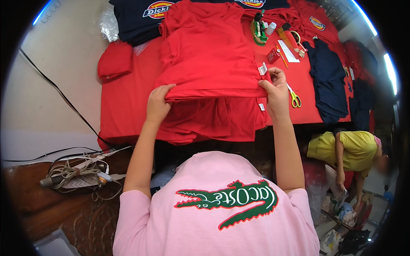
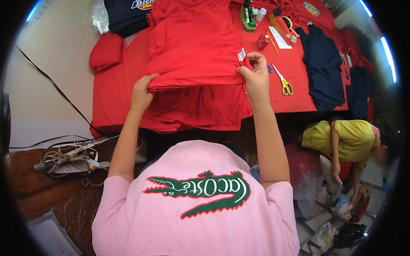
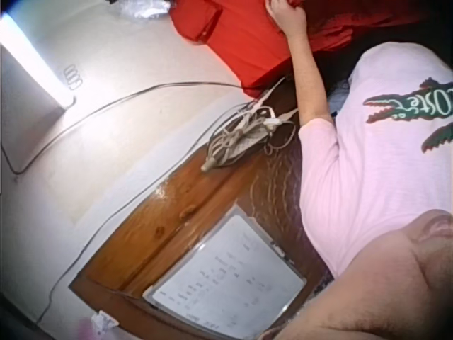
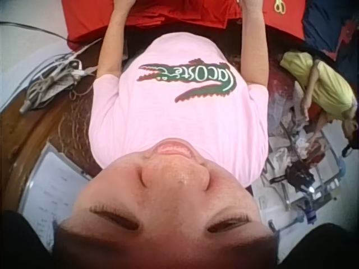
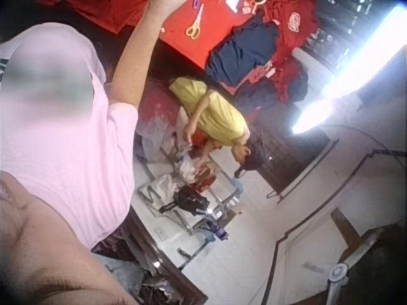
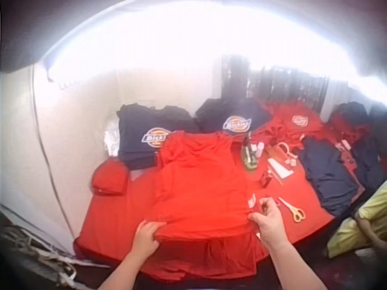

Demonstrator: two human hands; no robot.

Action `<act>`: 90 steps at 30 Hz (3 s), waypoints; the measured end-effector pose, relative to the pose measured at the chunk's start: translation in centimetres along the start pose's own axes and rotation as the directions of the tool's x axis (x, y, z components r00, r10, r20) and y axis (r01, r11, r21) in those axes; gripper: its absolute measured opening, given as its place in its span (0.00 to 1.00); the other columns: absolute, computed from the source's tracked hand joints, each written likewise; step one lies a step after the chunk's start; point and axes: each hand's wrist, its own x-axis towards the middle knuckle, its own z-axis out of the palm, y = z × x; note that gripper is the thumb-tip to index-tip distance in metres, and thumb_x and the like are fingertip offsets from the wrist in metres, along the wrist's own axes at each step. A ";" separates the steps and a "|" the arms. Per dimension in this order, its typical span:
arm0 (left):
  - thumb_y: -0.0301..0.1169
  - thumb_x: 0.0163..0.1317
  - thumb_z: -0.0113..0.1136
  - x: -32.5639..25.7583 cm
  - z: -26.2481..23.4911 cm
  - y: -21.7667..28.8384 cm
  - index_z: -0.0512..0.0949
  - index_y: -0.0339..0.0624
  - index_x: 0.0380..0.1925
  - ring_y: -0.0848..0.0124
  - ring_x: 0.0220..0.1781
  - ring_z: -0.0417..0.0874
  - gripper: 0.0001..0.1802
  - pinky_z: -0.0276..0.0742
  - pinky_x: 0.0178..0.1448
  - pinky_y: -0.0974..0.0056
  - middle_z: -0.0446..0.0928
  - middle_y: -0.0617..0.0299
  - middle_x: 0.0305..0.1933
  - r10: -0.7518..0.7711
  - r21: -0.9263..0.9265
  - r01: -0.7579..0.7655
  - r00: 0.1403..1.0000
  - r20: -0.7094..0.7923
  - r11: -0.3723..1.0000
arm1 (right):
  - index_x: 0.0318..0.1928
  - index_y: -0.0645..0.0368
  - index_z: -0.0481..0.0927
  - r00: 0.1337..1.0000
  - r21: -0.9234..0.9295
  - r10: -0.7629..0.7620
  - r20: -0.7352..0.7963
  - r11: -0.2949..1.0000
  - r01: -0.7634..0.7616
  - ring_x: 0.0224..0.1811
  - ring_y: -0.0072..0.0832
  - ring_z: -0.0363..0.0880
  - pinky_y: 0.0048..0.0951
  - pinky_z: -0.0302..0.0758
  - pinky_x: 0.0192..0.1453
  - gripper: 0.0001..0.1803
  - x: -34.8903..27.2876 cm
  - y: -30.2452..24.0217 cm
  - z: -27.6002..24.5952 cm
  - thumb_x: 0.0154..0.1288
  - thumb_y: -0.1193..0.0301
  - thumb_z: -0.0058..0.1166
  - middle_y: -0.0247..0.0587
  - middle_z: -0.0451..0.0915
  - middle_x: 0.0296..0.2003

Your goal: The person repeatedly picks up red t-shirts from a stack, uses yellow-handled scissors to cut off small tags or labels from the shirts, and places the trimmed shirts back on the table. The person handles the shirts one at a time and continues the process throughout the clip.

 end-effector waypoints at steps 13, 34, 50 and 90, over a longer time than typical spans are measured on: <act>0.17 0.52 0.64 4.7 -11.1 -1.7 0.86 0.41 0.53 0.51 0.57 0.86 0.26 0.80 0.67 0.53 0.87 0.49 0.53 -0.080 -0.223 0.199 0.889 0.451 0.954 | 0.59 0.66 0.85 0.935 -0.687 -0.021 0.353 0.673 0.274 0.77 0.44 0.70 0.39 0.71 0.77 0.24 -4.7 -0.7 -2.4 0.60 0.79 0.69 0.52 0.72 0.69; 0.27 0.61 0.62 -2.2 3.4 3.9 0.81 0.42 0.39 0.53 0.64 0.82 0.06 0.77 0.68 0.50 0.72 0.51 0.76 0.467 -0.019 -0.470 0.870 0.157 0.883 | 0.44 0.63 0.86 0.995 -0.632 0.002 0.101 0.773 0.062 0.43 0.33 0.89 0.34 0.86 0.45 0.13 -2.7 -1.4 -2.1 0.65 0.87 0.52 0.45 0.87 0.47; 0.42 0.50 0.81 -1.9 1.6 2.1 0.83 0.35 0.51 0.52 0.69 0.76 0.32 0.73 0.73 0.52 0.75 0.52 0.68 0.183 -0.002 -0.200 0.893 0.410 0.980 | 0.48 0.60 0.91 0.941 -0.883 0.138 0.309 0.409 0.230 0.53 0.49 0.86 0.41 0.82 0.58 0.11 -9.3 9.4 -7.6 0.68 0.70 0.67 0.53 0.85 0.52; 0.22 0.58 0.58 -2.8 -1.7 -10.6 0.80 0.39 0.33 0.52 0.54 0.83 0.04 0.80 0.58 0.50 0.82 0.51 0.50 0.185 0.332 -0.200 0.980 0.076 0.922 | 0.44 0.63 0.86 0.867 -0.813 -0.256 0.428 0.311 0.493 0.48 0.48 0.87 0.42 0.82 0.51 0.13 -4.1 1.1 -5.3 0.64 0.87 0.53 0.50 0.84 0.47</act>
